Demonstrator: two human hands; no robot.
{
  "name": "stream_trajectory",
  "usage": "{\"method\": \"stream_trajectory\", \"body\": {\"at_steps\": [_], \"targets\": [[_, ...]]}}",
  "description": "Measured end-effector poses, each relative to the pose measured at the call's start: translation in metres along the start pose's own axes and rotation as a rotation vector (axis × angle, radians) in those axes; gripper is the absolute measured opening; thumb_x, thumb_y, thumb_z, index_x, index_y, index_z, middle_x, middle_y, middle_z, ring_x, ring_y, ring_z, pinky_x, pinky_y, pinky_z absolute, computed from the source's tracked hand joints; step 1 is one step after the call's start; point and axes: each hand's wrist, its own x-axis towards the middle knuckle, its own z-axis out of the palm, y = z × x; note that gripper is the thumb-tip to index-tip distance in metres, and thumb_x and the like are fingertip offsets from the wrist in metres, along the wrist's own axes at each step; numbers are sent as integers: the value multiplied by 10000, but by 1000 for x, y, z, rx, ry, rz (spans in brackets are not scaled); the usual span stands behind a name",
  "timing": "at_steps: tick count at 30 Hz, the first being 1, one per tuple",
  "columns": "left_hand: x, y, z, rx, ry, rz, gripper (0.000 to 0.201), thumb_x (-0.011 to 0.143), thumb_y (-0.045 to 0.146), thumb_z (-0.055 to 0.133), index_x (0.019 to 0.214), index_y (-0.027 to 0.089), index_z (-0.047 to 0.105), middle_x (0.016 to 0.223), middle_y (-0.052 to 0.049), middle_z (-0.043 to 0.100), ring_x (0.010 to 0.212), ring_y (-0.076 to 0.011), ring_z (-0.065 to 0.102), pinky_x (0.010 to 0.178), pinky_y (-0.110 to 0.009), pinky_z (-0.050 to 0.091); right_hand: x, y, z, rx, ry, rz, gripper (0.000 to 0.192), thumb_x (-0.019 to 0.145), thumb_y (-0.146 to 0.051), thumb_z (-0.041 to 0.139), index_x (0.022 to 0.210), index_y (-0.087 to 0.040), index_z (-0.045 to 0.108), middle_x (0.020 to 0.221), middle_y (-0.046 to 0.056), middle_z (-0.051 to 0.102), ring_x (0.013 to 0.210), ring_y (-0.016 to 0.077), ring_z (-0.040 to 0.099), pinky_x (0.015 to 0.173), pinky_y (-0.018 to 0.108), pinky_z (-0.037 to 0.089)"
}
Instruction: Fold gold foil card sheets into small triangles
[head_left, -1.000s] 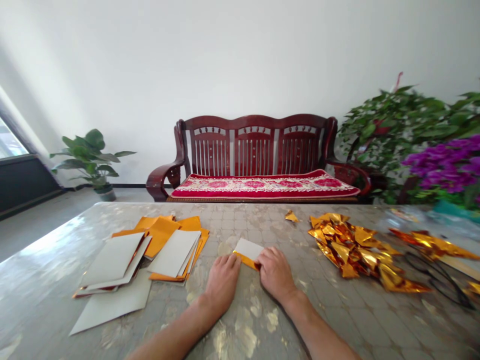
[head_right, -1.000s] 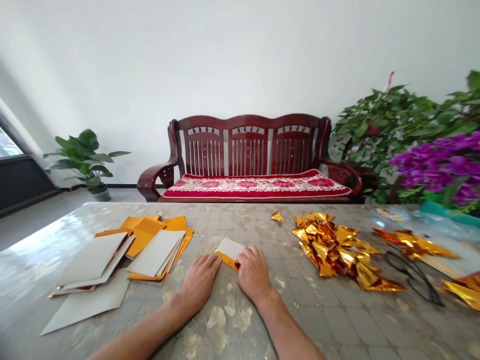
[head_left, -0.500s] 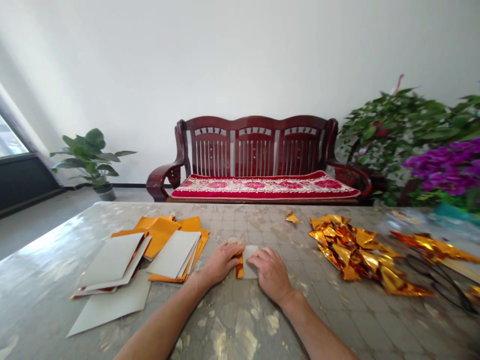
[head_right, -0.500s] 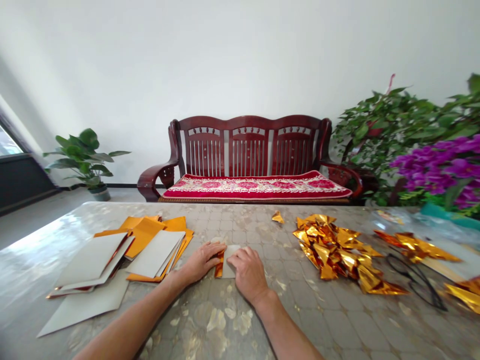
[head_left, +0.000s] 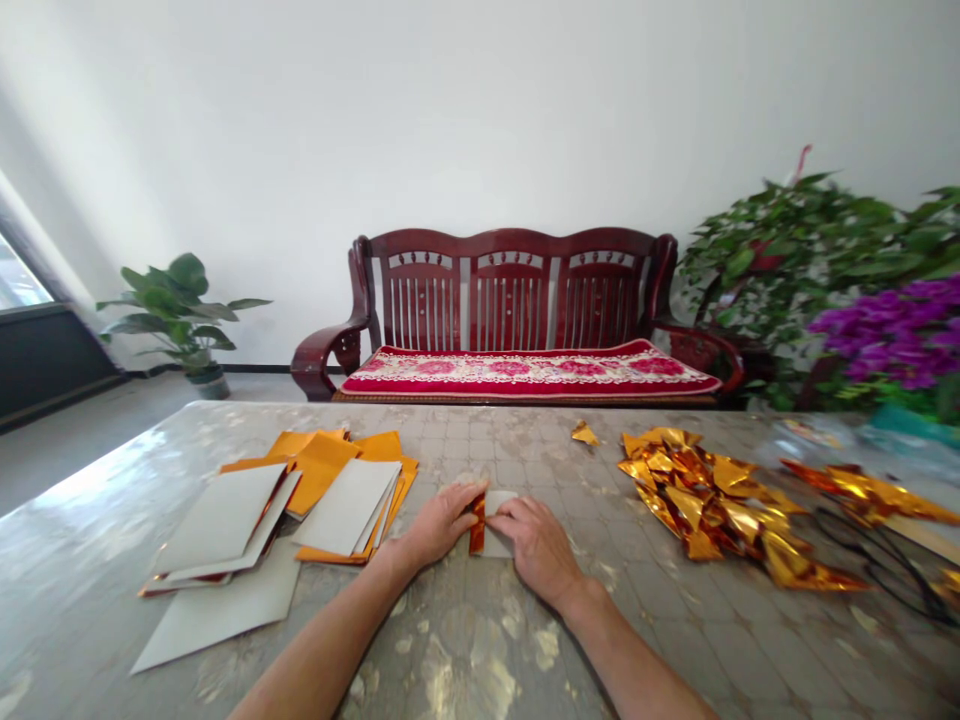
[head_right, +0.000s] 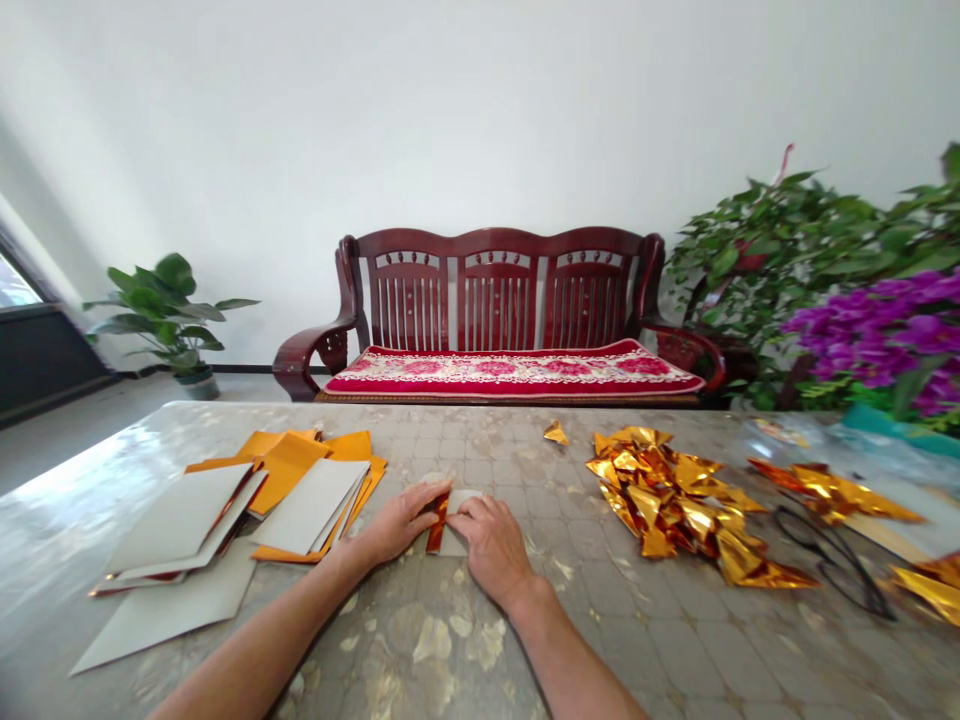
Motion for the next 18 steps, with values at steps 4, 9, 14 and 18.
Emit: {"method": "stream_trajectory", "body": {"at_steps": [4,9,14,18], "targets": [[0,3,-1,7,-9,-4,556,864,139,491,1414,219,472,1350,-79,596,1235,-224,532,1097,-418,400,1,-2,-2,-22,-16,-4,308,946,-123,495,1076,-292,717,980,29,653,937,186,541,808,311,382],[-1,4,-2,17,-13,-13,573,862,128,475,1429,201,453,1373,-84,579,1259,-219,514,1116,-421,379,1,-3,-2,-21,-16,4,306,944,-115,492,1068,-284,715,981,28,644,946,181,540,820,304,390],[-2,6,-3,11,-3,-22,586,869,123,467,1446,216,432,1380,-85,572,1268,-216,509,1115,-422,384,0,-2,-1,-18,-4,21,309,953,-113,472,1074,-273,707,973,33,638,946,183,538,814,301,391],[-1,9,-4,14,-11,-25,584,873,125,469,1448,219,430,1379,-85,571,1268,-215,512,1116,-416,385,0,-2,-1,-26,-7,10,294,967,-138,470,1104,-271,693,988,37,636,945,184,535,807,298,393]]}}
